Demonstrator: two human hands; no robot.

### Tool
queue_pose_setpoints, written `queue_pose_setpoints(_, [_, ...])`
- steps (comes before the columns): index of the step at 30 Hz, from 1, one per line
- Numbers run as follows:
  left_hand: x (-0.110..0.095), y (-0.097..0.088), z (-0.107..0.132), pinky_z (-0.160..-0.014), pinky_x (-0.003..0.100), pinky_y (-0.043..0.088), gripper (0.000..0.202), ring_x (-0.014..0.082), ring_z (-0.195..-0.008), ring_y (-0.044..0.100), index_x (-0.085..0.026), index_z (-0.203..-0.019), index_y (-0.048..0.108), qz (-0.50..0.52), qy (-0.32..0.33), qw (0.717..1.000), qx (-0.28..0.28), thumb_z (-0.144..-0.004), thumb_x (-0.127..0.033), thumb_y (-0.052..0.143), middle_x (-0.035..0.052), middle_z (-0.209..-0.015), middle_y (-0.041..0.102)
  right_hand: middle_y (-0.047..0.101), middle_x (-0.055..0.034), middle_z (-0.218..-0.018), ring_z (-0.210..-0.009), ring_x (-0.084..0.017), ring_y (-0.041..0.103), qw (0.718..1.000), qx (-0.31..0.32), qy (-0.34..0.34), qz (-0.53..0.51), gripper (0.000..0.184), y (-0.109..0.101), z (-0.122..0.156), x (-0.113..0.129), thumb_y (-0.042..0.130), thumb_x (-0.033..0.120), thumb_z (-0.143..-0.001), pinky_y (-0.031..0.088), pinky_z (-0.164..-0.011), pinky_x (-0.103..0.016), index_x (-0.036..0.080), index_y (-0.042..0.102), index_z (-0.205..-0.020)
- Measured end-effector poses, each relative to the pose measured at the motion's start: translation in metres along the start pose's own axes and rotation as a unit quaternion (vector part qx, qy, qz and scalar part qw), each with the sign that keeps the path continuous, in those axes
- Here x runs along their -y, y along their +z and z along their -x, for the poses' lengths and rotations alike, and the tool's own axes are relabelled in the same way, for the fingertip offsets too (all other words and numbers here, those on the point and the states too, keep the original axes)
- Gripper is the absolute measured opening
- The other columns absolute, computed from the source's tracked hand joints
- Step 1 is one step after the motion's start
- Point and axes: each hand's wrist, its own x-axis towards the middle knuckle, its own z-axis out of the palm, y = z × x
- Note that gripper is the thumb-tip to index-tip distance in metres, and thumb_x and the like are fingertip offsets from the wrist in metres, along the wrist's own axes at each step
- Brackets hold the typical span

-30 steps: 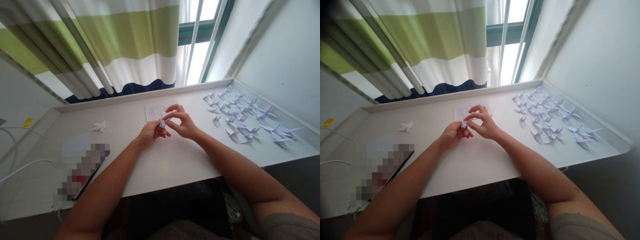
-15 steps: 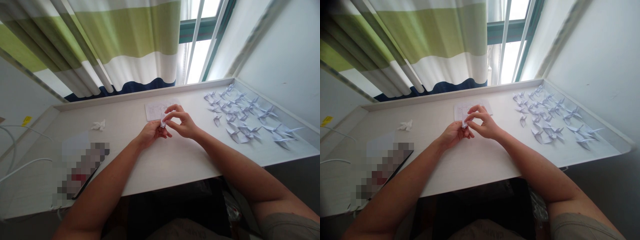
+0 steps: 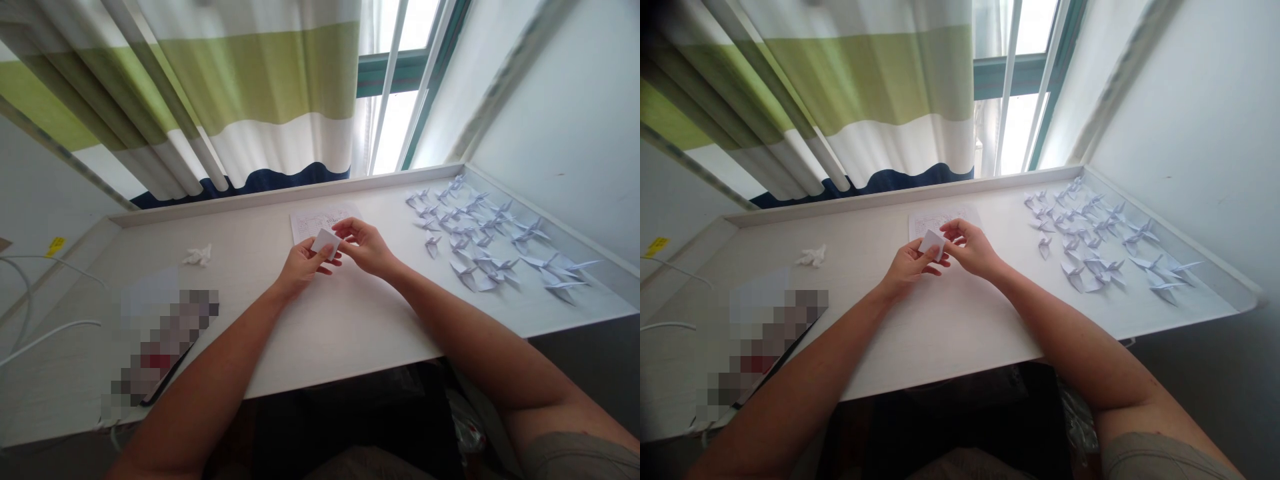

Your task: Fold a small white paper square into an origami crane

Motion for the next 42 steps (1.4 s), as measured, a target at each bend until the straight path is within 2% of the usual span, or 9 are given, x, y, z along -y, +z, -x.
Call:
queue_pose_setpoints(5, [0.005, -0.003, -0.002, -0.064, 0.029, 0.057, 0.054, 0.0247, -0.084, 0.079, -0.015, -0.104, 0.076, -0.02, 0.01, 1.0, -0.014, -0.078, -0.06, 0.089, 0.0106, -0.091, 0.081, 0.077, -0.0048, -0.08, -0.073, -0.019, 0.069, 0.998, 0.034, 0.044, -0.026, 0.037, -0.002, 0.0, 0.004, 0.089, 0.054, -0.077, 0.057, -0.072, -0.035, 0.019, 0.078, -0.082])
queue_pose_setpoints(10, [0.005, -0.003, -0.002, -0.063, 0.029, 0.056, 0.052, 0.024, -0.082, 0.078, -0.015, -0.101, 0.079, -0.041, 0.023, 0.999, -0.022, -0.077, -0.059, 0.09, 0.0108, -0.089, 0.082, 0.076, -0.0052, -0.072, -0.067, -0.02, 0.069, 0.995, 0.027, 0.071, -0.065, 0.043, -0.002, 0.001, 0.004, 0.095, 0.057, -0.069, 0.055, -0.064, -0.034, 0.018, 0.078, -0.077])
queue_pose_setpoints(13, [0.003, -0.003, -0.002, -0.062, 0.029, 0.055, 0.05, 0.0229, -0.078, 0.078, -0.015, -0.098, 0.08, -0.042, 0.028, 0.998, -0.032, -0.077, -0.059, 0.09, 0.0106, -0.089, 0.082, 0.077, -0.0059, -0.075, -0.069, -0.02, 0.07, 0.995, 0.025, 0.052, -0.077, 0.042, -0.002, 0.001, 0.004, 0.095, 0.057, -0.07, 0.056, -0.066, -0.035, 0.018, 0.079, -0.077])
queue_pose_setpoints(19, [-0.003, -0.004, -0.001, -0.061, 0.029, 0.054, 0.05, 0.0219, -0.072, 0.076, -0.014, -0.095, 0.081, -0.042, 0.021, 0.997, -0.065, -0.073, -0.058, 0.092, 0.0104, -0.084, 0.081, 0.078, -0.0046, -0.079, -0.079, -0.019, 0.069, 0.994, 0.05, 0.033, -0.095, 0.035, -0.005, -0.001, 0.008, 0.075, 0.053, -0.091, 0.059, -0.083, -0.038, 0.019, 0.083, -0.082])
queue_pose_setpoints(22, [-0.004, -0.006, -0.001, -0.062, 0.029, 0.054, 0.05, 0.0218, -0.073, 0.076, -0.014, -0.095, 0.081, -0.035, 0.016, 0.997, -0.067, -0.073, -0.057, 0.093, 0.0101, -0.084, 0.081, 0.079, -0.004, -0.082, -0.082, -0.019, 0.071, 0.991, 0.064, 0.053, -0.106, 0.022, -0.005, -0.001, 0.008, 0.08, 0.041, -0.084, 0.058, -0.084, -0.038, 0.019, 0.084, -0.088])
queue_pose_setpoints(25, [-0.005, -0.007, -0.001, -0.063, 0.029, 0.056, 0.051, 0.0226, -0.079, 0.077, -0.014, -0.097, 0.08, -0.011, 0.007, 0.999, -0.048, -0.072, -0.057, 0.093, 0.0093, -0.086, 0.081, 0.079, -0.0037, -0.084, -0.08, -0.019, 0.072, 0.99, 0.076, 0.043, -0.113, 0.019, -0.003, 0.003, 0.009, 0.085, 0.034, -0.079, 0.058, -0.081, -0.037, 0.019, 0.082, -0.091])
queue_pose_setpoints(32, [-0.004, -0.007, -0.002, -0.065, 0.028, 0.057, 0.052, 0.0232, -0.085, 0.079, -0.015, -0.101, 0.078, 0.012, 0.009, 1.0, -0.012, -0.075, -0.058, 0.092, 0.008, -0.089, 0.08, 0.078, -0.0042, -0.082, -0.073, -0.019, 0.073, 0.996, 0.035, -0.034, -0.071, 0.033, 0.004, 0.009, 0.014, 0.083, 0.053, -0.088, 0.06, -0.075, -0.037, 0.02, 0.079, -0.09])
queue_pose_setpoints(36, [-0.004, -0.004, -0.001, -0.064, 0.029, 0.057, 0.052, 0.0256, -0.085, 0.08, -0.015, -0.101, 0.078, 0.003, 0.017, 1.0, -0.018, -0.074, -0.056, 0.094, 0.0079, -0.086, 0.08, 0.078, -0.0052, -0.081, -0.074, -0.02, 0.072, 0.998, 0.01, -0.021, -0.05, 0.041, 0.004, 0.006, 0.01, 0.083, 0.061, -0.085, 0.059, -0.072, -0.037, 0.02, 0.079, -0.083])
queue_pose_setpoints(42, [-0.003, -0.001, 0.001, -0.066, 0.033, 0.059, 0.048, 0.0261, -0.081, 0.08, -0.014, -0.094, 0.079, -0.01, 0.018, 1.0, -0.019, -0.073, -0.054, 0.095, 0.0106, -0.089, 0.082, 0.079, -0.0057, -0.08, -0.073, -0.02, 0.072, 0.994, 0.017, 0.023, -0.104, 0.042, 0.002, 0.003, 0.006, 0.09, 0.059, -0.077, 0.058, -0.068, -0.035, 0.019, 0.081, -0.085])
